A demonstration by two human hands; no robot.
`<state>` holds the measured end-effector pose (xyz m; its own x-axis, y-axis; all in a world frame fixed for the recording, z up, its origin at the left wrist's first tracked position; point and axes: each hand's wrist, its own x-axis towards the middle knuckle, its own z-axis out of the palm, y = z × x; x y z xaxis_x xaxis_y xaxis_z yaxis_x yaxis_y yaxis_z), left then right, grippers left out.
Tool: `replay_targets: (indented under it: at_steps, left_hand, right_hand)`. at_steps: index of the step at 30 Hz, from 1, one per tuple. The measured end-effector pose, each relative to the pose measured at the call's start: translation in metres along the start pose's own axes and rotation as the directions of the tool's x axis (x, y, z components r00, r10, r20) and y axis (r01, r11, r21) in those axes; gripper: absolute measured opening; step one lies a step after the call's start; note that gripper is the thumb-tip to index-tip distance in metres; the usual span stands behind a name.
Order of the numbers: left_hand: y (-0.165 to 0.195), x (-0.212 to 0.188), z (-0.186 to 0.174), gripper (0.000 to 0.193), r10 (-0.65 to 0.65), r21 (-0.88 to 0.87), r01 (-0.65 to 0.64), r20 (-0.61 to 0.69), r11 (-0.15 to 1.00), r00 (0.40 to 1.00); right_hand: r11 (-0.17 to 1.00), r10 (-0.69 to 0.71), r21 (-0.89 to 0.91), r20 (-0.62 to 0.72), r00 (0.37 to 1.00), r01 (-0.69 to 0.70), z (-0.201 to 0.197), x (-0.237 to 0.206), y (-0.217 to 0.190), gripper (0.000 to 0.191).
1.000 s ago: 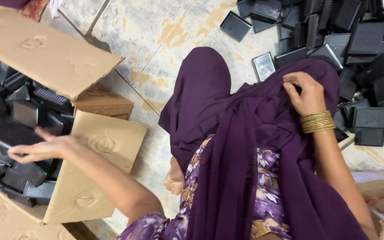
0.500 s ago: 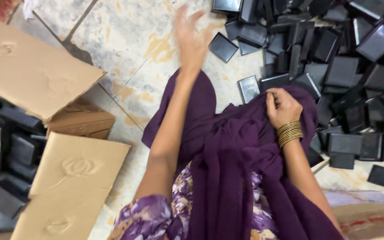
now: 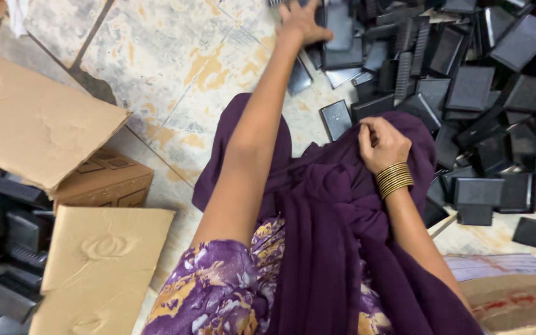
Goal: The person sits on the floor among a large pile of black plastic boxes and stacks them one at a time, fitting a lid onto each base and placing completed stacks into nearby cardboard boxes. They repeatedly reach into the pile, pick up a base and lid, press them together, and set the stack aside or into a box.
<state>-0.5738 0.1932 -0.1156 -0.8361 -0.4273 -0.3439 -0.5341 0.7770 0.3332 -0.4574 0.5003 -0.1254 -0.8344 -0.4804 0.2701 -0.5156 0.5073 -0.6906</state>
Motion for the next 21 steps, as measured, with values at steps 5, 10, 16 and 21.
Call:
replay_targets:
  at_steps: [5, 10, 16, 21]
  left_hand:
    - [-0.010, -0.063, 0.046, 0.107, 0.127, -0.117, -0.117, 0.083, 0.986, 0.988]
    - [-0.009, -0.124, 0.096, 0.102, 0.286, -0.713, -0.089, 0.162, 0.696, 0.945]
    - [0.002, -0.168, 0.136, 0.110, 0.332, -0.788, -0.039, 0.214, 0.615, 0.919]
    - [-0.009, -0.188, 0.134, 0.109, 0.412, -0.901, 0.223, 0.376, 0.373, 0.830]
  right_hand:
    - [0.999, 0.048, -0.004, -0.005, 0.999, -0.048, 0.000, 0.000, 0.002, 0.019]
    - [0.995, -0.038, -0.090, -0.041, 0.998, 0.034, 0.001, -0.005, 0.015, 0.057]
    - [1.000, -0.026, 0.004, -0.041, 0.999, 0.026, 0.004, -0.015, 0.038, 0.024]
    - [0.923, 0.173, 0.370, -0.141, 0.975, -0.110, -0.008, -0.024, 0.048, 0.014]
